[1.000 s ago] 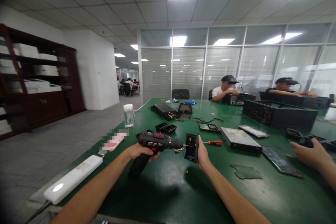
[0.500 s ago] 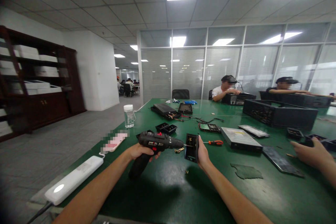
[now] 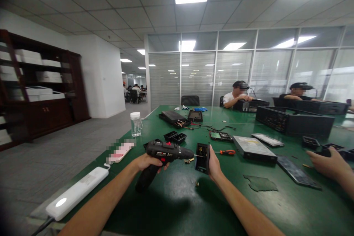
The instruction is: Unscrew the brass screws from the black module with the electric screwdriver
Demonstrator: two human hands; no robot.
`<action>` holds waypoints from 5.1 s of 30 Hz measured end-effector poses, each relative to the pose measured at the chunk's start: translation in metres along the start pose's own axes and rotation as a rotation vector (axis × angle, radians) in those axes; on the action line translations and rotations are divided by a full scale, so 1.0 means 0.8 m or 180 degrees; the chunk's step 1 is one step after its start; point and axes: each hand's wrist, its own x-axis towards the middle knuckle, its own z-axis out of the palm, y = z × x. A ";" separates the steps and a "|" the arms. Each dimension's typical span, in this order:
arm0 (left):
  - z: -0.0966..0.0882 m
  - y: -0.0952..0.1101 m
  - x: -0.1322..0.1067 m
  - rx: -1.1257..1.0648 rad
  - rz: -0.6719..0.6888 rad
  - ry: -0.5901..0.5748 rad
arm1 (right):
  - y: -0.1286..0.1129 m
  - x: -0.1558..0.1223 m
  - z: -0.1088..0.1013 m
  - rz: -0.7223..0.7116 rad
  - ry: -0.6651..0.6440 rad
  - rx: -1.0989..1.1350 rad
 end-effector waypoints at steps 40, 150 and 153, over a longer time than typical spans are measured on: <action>-0.001 -0.001 0.000 0.0027 -0.0033 0.0055 | -0.002 -0.002 0.002 -0.0032 0.0040 0.0062; 0.000 0.001 0.000 -0.0001 0.0001 -0.0037 | -0.002 -0.002 0.001 0.0038 -0.0015 -0.0025; 0.000 0.001 0.001 0.0005 0.0001 -0.0066 | -0.002 -0.002 0.001 0.0014 0.0013 -0.0052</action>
